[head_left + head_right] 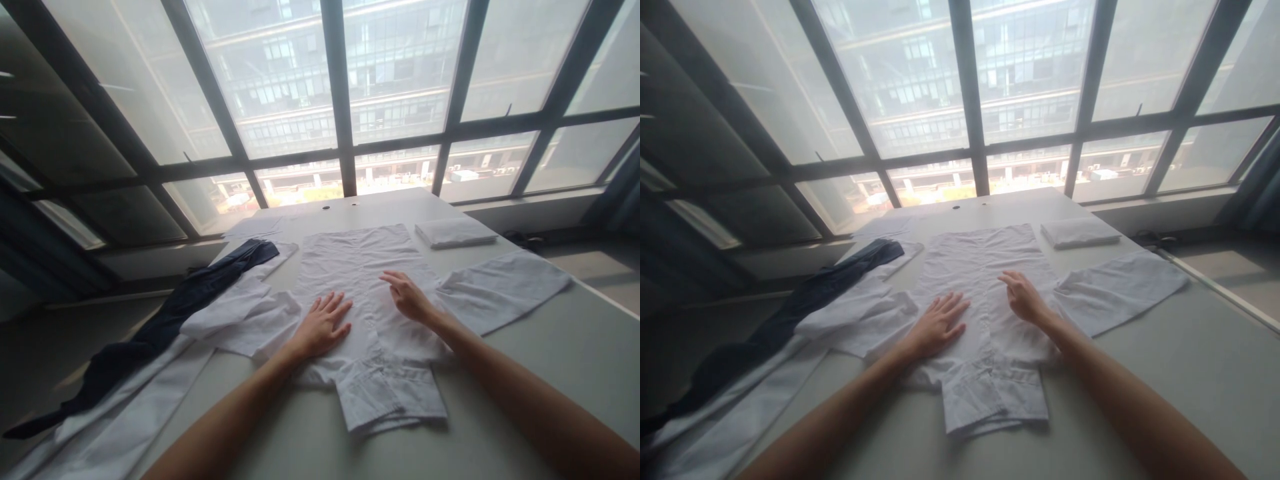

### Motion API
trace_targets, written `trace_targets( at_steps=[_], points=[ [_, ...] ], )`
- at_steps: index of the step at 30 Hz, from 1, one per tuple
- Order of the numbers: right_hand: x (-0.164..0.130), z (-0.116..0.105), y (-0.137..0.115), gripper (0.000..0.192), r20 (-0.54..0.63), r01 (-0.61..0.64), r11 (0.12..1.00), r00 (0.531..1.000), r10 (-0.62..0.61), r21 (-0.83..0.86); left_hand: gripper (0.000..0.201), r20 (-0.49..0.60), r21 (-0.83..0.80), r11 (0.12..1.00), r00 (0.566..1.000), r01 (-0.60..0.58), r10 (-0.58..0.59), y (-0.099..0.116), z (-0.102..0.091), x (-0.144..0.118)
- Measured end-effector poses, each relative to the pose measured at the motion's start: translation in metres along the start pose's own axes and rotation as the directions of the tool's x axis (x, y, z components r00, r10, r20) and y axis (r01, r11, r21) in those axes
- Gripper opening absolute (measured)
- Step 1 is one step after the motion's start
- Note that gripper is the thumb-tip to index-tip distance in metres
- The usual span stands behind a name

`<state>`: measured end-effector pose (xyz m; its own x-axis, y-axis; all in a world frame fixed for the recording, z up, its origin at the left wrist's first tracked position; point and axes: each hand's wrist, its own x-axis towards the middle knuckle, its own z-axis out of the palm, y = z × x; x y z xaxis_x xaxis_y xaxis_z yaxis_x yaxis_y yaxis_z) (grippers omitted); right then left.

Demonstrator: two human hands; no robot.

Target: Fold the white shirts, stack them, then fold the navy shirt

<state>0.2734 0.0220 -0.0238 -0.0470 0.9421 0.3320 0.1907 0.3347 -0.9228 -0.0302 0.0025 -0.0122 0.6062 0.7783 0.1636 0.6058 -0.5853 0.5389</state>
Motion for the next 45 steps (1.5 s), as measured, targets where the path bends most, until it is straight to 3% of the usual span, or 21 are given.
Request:
trace_targets(
  at_steps=[5, 8, 13, 18, 34, 45],
  points=[
    [-0.016, 0.015, 0.014, 0.039, 0.172, 0.115, 0.897, 0.984, -0.044, -0.426, 0.055, 0.004, 0.063, 0.998, 1.000, -0.017, 0.017, 0.000, 0.000, -0.001],
    [-0.016, 0.013, 0.013, 0.042, 0.208, 0.168, 0.819, 0.976, -0.061, -0.548, 0.056, 0.028, 0.124, 0.992, 1.000, -0.011, 0.007, 0.001, -0.001, -0.001],
    [-0.014, 0.011, 0.005, 0.049, 0.300, 0.216, 0.677, 0.954, 0.008, -0.703, 0.061, 0.142, 0.387, 0.921, 0.990, -0.038, -0.019, 0.006, -0.004, 0.000],
    [-0.015, 0.011, 0.003, 0.050, 0.322, 0.242, 0.634, 0.947, 0.011, -0.734, 0.064, 0.180, 0.452, 0.891, 0.983, -0.039, -0.048, 0.009, -0.007, 0.001],
    [-0.013, 0.012, 0.010, 0.048, 0.302, 0.229, 0.642, 0.953, 0.004, -0.731, 0.063, 0.170, 0.454, 0.890, 0.984, -0.035, -0.048, 0.010, -0.006, 0.001],
    [-0.018, 0.013, -0.008, 0.054, 0.373, 0.260, 0.580, 0.924, 0.082, -0.772, 0.060, 0.182, 0.457, 0.888, 0.982, -0.047, -0.042, 0.010, -0.005, -0.001]
  ],
)
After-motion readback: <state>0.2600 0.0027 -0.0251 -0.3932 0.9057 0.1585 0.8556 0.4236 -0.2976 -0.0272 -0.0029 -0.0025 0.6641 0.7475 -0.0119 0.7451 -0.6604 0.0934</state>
